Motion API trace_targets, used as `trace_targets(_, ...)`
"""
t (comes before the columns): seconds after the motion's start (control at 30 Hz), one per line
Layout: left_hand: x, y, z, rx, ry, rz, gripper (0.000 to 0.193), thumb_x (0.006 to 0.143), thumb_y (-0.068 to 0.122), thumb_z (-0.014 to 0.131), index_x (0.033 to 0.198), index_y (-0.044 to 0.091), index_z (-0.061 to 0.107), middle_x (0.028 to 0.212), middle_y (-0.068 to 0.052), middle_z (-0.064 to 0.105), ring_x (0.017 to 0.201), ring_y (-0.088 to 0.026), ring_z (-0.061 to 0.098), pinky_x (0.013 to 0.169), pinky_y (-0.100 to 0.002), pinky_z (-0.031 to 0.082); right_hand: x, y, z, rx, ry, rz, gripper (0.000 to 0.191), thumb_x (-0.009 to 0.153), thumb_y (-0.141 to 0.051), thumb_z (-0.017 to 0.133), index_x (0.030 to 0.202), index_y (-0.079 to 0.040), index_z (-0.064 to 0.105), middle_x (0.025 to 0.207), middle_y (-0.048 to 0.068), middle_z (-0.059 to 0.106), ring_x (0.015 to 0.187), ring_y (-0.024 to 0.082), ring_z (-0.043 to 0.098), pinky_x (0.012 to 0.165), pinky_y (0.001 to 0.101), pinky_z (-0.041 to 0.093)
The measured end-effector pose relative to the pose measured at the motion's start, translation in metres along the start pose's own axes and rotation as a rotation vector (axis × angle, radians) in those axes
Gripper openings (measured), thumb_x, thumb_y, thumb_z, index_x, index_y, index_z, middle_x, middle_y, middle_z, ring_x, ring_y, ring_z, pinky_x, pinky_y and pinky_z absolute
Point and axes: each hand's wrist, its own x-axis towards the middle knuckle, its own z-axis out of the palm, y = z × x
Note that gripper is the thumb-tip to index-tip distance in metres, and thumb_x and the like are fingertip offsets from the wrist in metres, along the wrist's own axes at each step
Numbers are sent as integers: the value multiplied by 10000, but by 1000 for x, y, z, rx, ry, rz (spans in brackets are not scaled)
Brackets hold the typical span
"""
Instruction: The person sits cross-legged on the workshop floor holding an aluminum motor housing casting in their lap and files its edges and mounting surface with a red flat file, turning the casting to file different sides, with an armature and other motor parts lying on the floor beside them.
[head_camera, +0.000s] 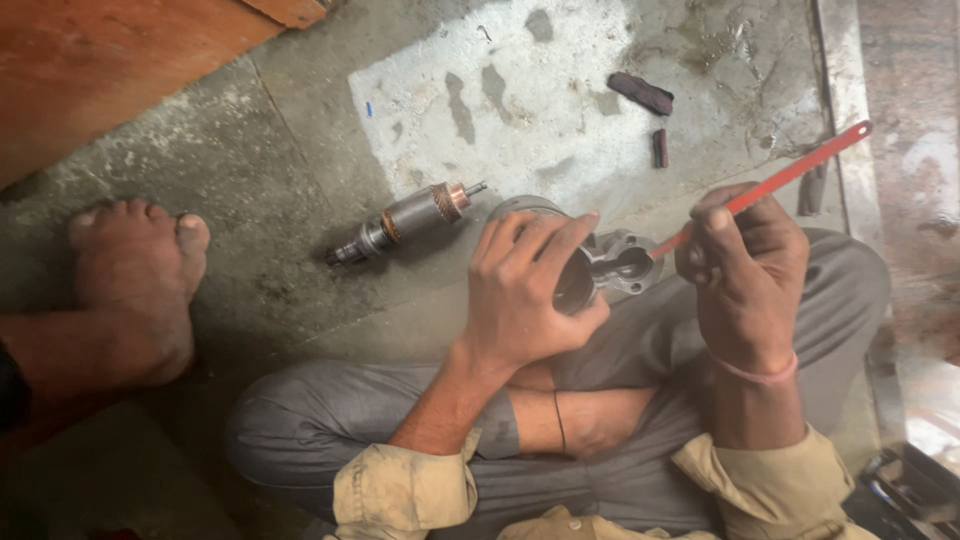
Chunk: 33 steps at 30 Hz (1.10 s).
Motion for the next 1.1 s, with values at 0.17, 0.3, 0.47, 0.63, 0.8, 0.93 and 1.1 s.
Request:
trace_targets(0.17,1,-2,2,10,-18,-11,595,700,219,799,1270,112,666,1124,-51,655,1058,-287,620,980,-445,510,-4,-8,0,-124,-75,-18,89,1055,-51,663,1102,-1,606,985,74,639,799,129,578,731,274,470)
trace_targets(0.3,1,-2,1,-1,-31,-18,600,709,221,800,1282,115,657,1134,-46,654,1077,-283,624,992,-444,509,-3,-13,3,-357,-153,-61,96,1053,-12,697,1095,46,634,1006,66,629,881,100,560,837,248,459)
trace_targets(0.47,1,-3,1,0,-37,-20,613,699,223,805,1283,115,654,1134,-49,653,1067,-283,623,983,-445,506,-1,-15,4,-622,-81,-43,138,1014,-15,714,1135,40,675,906,40,649,809,75,569,746,224,444)
trace_targets(0.63,0,-3,1,0,-35,-23,612,705,224,804,1289,119,652,1140,-43,656,1072,-282,623,983,-443,510,-1,-12,7,-630,-27,-30,156,1017,-32,724,1144,41,672,872,47,665,767,82,592,701,226,451)
trace_targets(0.8,1,-2,4,27,-47,-11,637,701,226,805,1309,116,651,1131,-42,657,1062,-284,619,960,-444,515,2,-12,5,-613,-87,-61,142,1004,-14,724,1125,30,663,951,37,670,832,69,610,748,225,479)
trace_targets(0.93,1,-2,4,38,-58,-12,639,707,231,810,1316,124,649,1125,-38,653,1061,-282,621,953,-447,515,6,-10,5,-581,-48,-16,198,977,-4,738,1139,14,626,946,19,648,817,65,579,694,222,450)
trace_targets(1.1,0,-2,2,28,-48,-11,647,716,232,806,1332,124,642,1141,-40,649,1071,-287,616,980,-449,511,5,-7,7,-504,-39,-1,175,1007,-23,721,1136,4,605,913,31,653,797,85,602,696,230,465)
